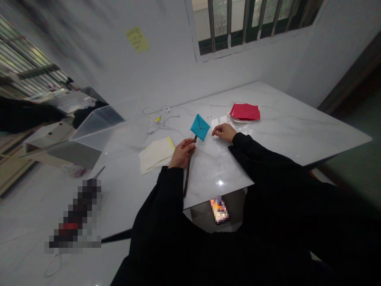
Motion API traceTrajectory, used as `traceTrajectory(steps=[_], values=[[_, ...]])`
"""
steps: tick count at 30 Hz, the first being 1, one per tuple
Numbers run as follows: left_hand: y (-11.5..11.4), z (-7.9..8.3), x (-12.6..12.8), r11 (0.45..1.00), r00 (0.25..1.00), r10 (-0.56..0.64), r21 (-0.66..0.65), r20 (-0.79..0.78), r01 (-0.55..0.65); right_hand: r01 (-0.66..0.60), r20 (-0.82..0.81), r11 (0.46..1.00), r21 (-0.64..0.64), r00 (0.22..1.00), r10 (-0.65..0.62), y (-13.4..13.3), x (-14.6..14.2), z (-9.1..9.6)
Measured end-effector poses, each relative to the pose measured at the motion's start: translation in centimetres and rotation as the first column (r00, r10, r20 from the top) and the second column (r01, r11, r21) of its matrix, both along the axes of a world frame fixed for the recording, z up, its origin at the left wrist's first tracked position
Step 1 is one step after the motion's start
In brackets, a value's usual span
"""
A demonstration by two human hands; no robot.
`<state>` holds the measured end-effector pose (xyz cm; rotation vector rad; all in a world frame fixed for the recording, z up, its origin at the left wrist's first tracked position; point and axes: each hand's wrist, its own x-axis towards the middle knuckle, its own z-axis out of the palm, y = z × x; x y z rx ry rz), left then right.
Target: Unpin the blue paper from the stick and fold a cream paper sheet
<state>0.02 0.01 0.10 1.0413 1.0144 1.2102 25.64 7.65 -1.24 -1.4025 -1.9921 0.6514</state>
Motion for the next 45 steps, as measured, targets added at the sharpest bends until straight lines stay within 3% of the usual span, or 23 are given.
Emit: traceTrajectory(steps=[27,38,40,43,45], values=[[-0.1,0.1,0.0,1.0,1.0,-0.004,0.016,-0.03,0.004,0.008,0.0,1.0,-0.011,1.0,-0.008,-0.3,-0.1,0.4],[-0.1,0.0,0.0,1.0,1.0,-0.015,-0.004,-0.012,0.015,0.184,-0.193,0.979,0.088,0.967,-0.165,-0.4,-0.5,-0.1],[-0.1,0.0,-0.1,1.0,1.0,-0.009,0.002,-0.014,0.009,0.109,-0.144,0.993,0.041,0.984,-0.102,-0.6,-0.8,0.2],[0.0,-0.2,-0.2,1.0,1.0,0.011,0.021,-0.005,-0.011,-0.094,-0.002,0.994,-0.062,0.996,0.094,-0.8,-1.0,0.6],[0.1,-0.4,-0.2,1.0,1.0,0.019,0.024,0.009,-0.019,-0.142,0.036,0.986,-0.082,0.989,0.145,-0.8,-1.0,0.7]])
